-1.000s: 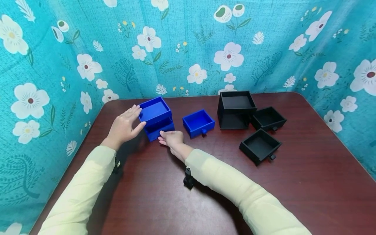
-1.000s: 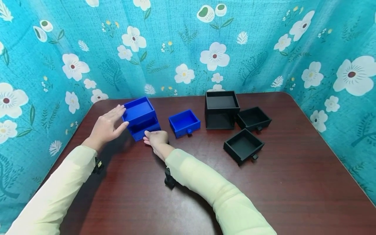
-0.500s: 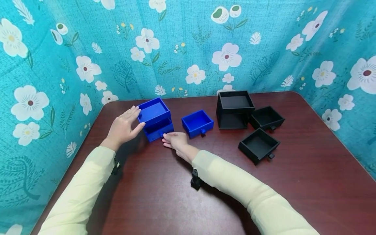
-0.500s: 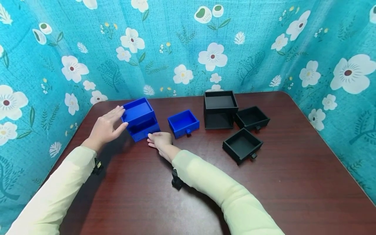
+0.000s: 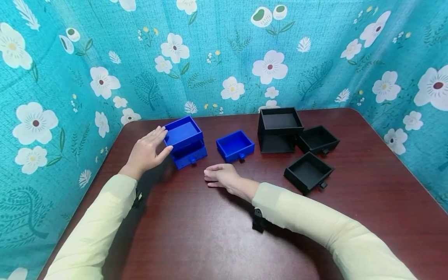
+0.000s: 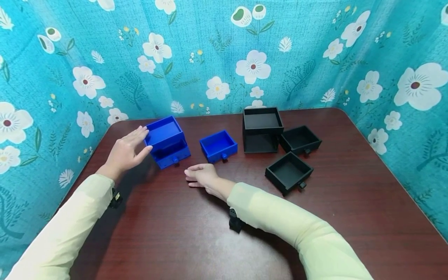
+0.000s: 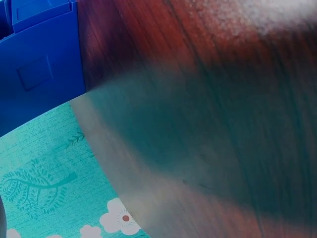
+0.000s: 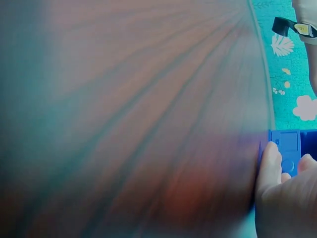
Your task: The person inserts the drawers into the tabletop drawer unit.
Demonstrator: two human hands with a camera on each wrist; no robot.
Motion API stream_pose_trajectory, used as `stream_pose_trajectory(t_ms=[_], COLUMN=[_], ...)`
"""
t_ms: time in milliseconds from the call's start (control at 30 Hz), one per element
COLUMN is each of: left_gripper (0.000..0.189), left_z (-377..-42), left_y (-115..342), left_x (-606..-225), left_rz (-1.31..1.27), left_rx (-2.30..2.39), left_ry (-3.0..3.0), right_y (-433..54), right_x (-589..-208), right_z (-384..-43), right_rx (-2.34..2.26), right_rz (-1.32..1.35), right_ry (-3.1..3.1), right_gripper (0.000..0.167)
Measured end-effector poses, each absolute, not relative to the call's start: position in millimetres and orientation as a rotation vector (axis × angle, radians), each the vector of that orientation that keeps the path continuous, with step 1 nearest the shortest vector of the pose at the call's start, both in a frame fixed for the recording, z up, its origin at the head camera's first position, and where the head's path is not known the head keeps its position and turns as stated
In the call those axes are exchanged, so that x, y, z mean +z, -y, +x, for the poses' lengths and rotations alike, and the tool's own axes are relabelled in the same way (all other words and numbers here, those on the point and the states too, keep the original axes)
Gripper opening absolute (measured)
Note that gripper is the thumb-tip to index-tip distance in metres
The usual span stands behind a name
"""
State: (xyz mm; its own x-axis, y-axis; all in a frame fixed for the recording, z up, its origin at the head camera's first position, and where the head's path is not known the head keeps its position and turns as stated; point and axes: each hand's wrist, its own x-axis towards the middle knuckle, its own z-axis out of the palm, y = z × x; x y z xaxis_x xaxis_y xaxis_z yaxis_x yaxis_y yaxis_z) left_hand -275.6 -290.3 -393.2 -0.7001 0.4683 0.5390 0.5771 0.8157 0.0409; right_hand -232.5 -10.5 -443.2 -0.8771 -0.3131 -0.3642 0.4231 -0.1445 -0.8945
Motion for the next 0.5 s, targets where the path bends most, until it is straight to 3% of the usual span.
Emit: stream_pose_trajectory(t_ms=[500], left_gripper=[0.063], left_z=[-275], left_y=[290], left_x=[-393], left_rz=[-0.77], left_rx=[-0.278], left_ry=[2.483], right_y=[-54], right_x=[-436], right_z=[-242], right_rx=[-2.054], right_rz=[0.234], right_ry=[-1.716], right_gripper=[0.039])
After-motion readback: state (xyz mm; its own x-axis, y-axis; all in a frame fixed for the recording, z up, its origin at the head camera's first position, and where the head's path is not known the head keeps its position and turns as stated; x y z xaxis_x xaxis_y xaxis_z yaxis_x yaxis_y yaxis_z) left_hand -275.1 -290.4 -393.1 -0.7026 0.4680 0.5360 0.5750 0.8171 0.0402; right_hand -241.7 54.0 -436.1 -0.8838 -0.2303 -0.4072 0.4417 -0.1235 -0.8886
